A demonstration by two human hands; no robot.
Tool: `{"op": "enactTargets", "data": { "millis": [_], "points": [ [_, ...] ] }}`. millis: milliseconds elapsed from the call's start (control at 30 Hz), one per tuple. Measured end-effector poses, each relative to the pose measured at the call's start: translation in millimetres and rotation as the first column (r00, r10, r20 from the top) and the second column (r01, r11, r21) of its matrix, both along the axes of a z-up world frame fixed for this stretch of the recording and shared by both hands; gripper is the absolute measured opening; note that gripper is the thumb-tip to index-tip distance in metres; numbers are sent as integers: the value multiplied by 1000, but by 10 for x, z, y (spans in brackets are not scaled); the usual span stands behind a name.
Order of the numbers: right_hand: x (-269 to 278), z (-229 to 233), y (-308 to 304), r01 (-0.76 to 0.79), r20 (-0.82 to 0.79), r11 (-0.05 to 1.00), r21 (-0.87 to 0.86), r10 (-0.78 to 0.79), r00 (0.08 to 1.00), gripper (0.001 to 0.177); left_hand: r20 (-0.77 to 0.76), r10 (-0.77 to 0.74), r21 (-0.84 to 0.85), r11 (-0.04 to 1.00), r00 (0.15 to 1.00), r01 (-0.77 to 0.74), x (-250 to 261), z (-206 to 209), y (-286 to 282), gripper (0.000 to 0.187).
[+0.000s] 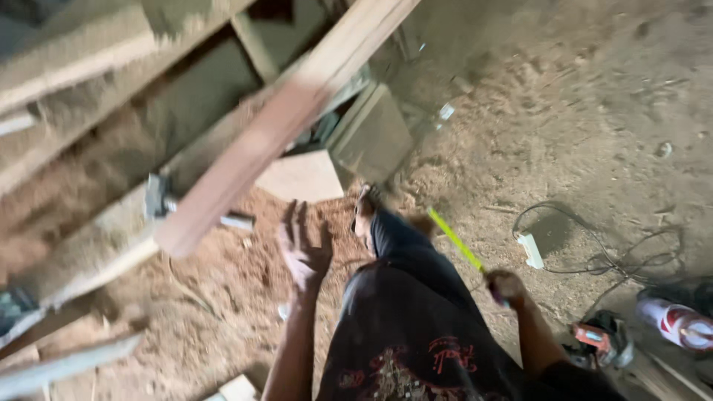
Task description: The person planes a piece of wood using a power planer, then measures several pieces of lumber with a tape measure.
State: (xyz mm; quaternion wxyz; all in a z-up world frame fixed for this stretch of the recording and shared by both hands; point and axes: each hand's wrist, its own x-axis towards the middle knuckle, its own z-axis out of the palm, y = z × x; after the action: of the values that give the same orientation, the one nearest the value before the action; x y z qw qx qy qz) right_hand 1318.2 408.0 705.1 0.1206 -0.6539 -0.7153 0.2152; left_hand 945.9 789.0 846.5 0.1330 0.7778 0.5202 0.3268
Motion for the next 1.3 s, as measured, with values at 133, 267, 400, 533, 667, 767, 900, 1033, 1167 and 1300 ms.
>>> {"op": "enactTargets", "data": {
  "millis": [133,267,400,533,667,767,900,1033,1167,1300],
  "points": [
    [359,-101,290,501,-196,472,-726,-840,506,40,-25,0,-202,979,1000,-5,-156,-308,-949,52],
    [781,-92,612,606,-72,113,-787,-993,92,18,-29,197,-522,833,980,-183,-323,-500,-1780,53],
    [1315,67,639,583,-299,414,-699,-910,287,17,-110,300,-561,768,948,-308,-57,-645,-2053,59],
    [2052,23,653,437,-606,725,-532,-686,401,20,-149,317,-699,636,936,-327,628,-658,-1649,52],
    [3029,-129,1059,353,390,596,-721,-73,918,13,-163,265,-789,542,950,-287,1858,-825,-834,52],
    [4038,-33,1392,383,304,565,-731,-232,924,57,-218,118,-960,153,969,-234,3063,-982,-71,75],
    [5229,447,1799,596,-35,401,-696,-847,530,37,26,-239,-454,863,971,224,4694,-1092,647,39],
    [6226,815,2511,608,100,527,-594,-702,705,46,150,-93,-711,682,984,173,5883,-921,1335,59],
    [7016,748,3347,406,314,464,-788,-266,912,56,409,-8,-275,952,913,132,6419,-651,2138,38],
    [7618,876,4094,430,300,492,-757,-322,898,50,474,287,-155,958,832,-242,6230,6,3234,27]
  ]
}}
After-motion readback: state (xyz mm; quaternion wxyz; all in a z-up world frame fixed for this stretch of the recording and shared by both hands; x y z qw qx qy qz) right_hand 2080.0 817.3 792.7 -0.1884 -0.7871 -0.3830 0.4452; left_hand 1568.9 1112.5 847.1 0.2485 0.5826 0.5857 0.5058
